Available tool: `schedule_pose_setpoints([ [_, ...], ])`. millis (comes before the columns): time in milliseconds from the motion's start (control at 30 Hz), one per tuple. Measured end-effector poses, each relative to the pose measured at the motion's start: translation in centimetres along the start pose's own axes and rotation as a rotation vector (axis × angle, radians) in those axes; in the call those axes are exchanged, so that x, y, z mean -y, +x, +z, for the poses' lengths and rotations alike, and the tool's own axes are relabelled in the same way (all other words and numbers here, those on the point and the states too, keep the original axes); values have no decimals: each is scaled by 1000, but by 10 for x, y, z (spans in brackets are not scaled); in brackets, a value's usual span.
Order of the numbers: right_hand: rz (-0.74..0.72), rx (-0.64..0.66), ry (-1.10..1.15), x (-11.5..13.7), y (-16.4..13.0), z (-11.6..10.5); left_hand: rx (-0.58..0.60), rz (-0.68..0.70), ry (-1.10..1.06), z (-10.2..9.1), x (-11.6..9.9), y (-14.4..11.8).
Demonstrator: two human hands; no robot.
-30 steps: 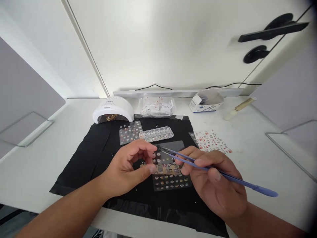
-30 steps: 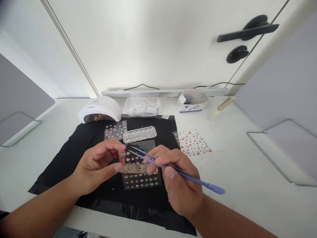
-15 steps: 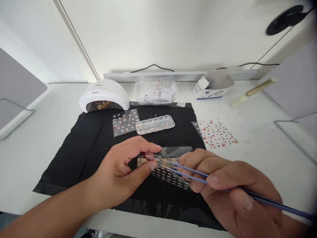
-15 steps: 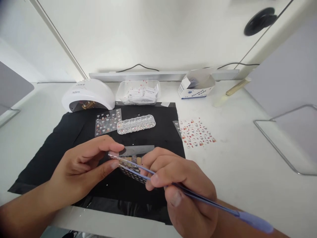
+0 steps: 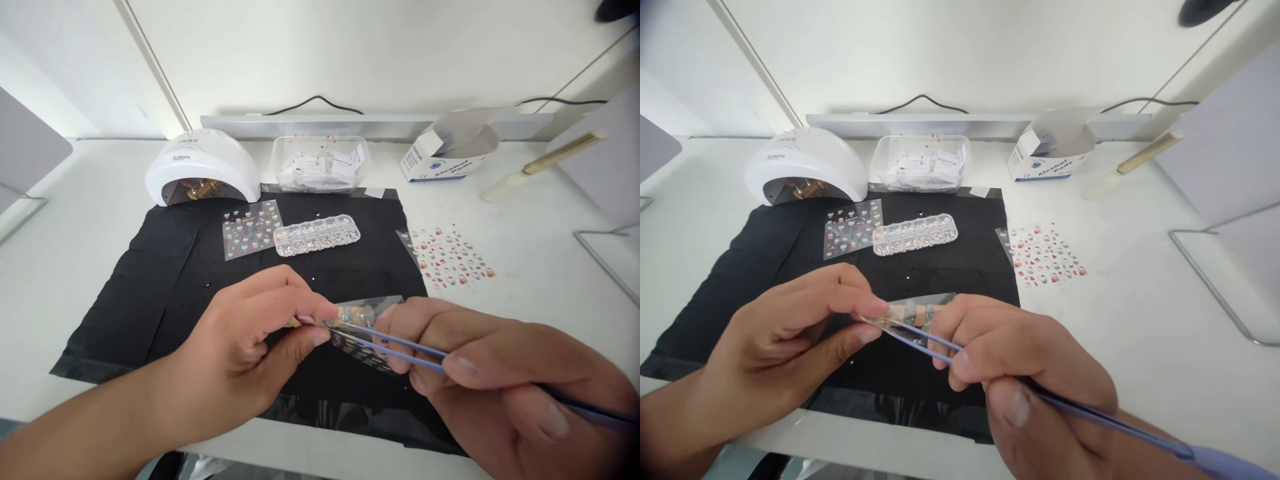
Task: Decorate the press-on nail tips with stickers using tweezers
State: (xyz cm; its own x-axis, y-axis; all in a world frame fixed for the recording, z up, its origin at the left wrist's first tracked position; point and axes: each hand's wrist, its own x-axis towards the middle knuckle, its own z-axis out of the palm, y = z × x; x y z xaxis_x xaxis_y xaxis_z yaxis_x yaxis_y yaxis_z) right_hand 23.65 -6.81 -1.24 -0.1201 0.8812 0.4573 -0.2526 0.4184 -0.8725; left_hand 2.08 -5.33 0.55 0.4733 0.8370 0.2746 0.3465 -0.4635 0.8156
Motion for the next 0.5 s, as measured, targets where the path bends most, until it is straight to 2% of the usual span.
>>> schedule_pose_setpoints([
  [267, 2, 28, -19, -5, -9, -10, 67, -23, -65, -4, -3, 2],
  [500, -9, 11, -9, -3, -6, -6, 74, -42, -98, -5, -4, 1],
])
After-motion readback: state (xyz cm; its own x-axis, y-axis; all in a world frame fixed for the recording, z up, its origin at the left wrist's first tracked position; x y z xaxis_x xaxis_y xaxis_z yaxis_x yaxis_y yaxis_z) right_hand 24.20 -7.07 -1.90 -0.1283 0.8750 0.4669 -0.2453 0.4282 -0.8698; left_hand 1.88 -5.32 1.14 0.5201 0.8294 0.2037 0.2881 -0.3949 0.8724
